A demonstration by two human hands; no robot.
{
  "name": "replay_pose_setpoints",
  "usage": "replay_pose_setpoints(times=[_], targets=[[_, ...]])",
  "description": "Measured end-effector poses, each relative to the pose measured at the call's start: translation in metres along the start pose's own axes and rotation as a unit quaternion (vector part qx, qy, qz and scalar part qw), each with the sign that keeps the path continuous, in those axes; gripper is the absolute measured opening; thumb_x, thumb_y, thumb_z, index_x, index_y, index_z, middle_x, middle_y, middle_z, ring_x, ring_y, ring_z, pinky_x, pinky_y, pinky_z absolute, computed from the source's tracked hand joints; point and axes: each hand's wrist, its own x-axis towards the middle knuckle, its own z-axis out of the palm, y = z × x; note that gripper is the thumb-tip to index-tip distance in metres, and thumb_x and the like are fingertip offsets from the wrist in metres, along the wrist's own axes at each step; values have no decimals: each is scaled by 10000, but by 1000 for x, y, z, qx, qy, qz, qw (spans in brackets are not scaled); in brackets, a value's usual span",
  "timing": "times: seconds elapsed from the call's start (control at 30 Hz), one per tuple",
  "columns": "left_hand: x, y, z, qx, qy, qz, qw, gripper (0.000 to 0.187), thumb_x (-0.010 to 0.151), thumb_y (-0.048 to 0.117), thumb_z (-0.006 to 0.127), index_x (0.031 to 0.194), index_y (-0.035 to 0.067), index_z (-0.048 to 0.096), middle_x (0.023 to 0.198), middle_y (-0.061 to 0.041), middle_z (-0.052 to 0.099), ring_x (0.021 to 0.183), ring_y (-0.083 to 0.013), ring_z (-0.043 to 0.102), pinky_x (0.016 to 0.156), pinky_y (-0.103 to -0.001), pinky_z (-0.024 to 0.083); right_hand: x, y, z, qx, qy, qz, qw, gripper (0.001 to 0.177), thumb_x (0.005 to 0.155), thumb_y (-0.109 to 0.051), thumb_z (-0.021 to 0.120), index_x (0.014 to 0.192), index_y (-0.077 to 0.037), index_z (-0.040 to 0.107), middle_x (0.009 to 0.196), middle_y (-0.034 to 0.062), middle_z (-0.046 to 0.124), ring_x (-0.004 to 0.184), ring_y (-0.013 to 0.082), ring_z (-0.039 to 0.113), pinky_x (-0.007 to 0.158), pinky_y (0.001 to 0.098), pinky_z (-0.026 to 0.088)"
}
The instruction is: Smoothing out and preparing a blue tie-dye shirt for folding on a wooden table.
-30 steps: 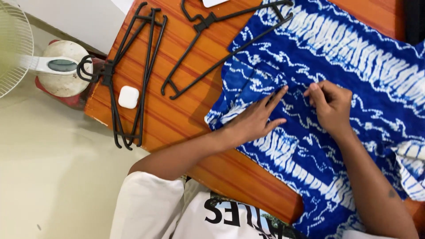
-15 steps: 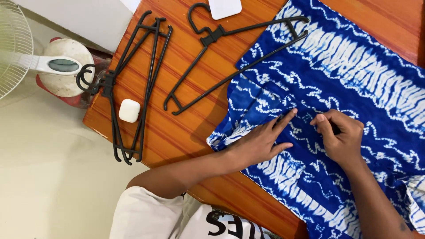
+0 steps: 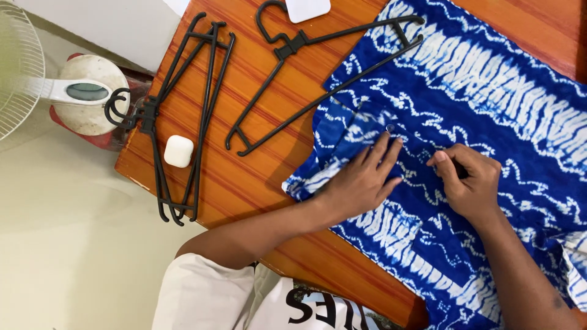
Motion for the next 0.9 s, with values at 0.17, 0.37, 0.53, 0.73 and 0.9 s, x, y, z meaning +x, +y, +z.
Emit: replay_pose_setpoints(times=[0.17, 0.37, 0.53, 0.73, 0.9], targets=[[13, 9, -30, 51, -21, 9, 998, 768, 1025, 443, 554, 1639, 137, 207, 1697, -170, 198, 1604, -403, 196, 1083, -628, 448, -8, -26, 6, -103, 37, -148, 983, 113, 980, -141, 730, 904, -58, 722, 899, 86, 674, 747, 233, 617, 662, 350, 455], [14, 4, -22, 136, -40, 28, 990, 804, 979, 478, 566, 1629, 170, 209, 1694, -174, 130, 1572, -442, 90, 1144, -719, 279, -28, -56, 25, -145, -27, -245, 958, 499, 932, -422, 697, 1295, -96, 593, 1433, 194, 525, 1298, 373, 535, 1132, 554, 369], [19, 11, -23, 184, -40, 61, 980, 769, 1018, 508, 564, 1627, 147, 266, 1700, -157, 128, 1560, -442, 84, 1209, -706, 132, -53, -41, 26, -155, -68, -177, 970, 710, 990, -552, 562, 1518, -105, 404, 1610, 231, 331, 1523, 380, 275, 1244, 585, 168], [16, 23, -29, 193, -74, 37, 978, 753, 1035, 519, 541, 1621, 106, 313, 1700, -176, 138, 1562, -440, 82, 1222, -676, 86, -133, -13, -11, -242, -116, -43, 962, 864, 985, -699, 326, 1619, -120, 226, 1694, 118, 159, 1571, 272, 78, 1226, 578, -63], [17, 18, -26, 195, -75, 37, 977, 707, 1062, 504, 503, 1620, 108, 324, 1691, -197, 152, 1550, -462, 75, 1198, -690, 70, -199, 12, -62, -314, -30, 108, 943, 812, 997, -638, 321, 1634, -142, 243, 1714, 128, 150, 1568, 252, 71, 1186, 623, -35]])
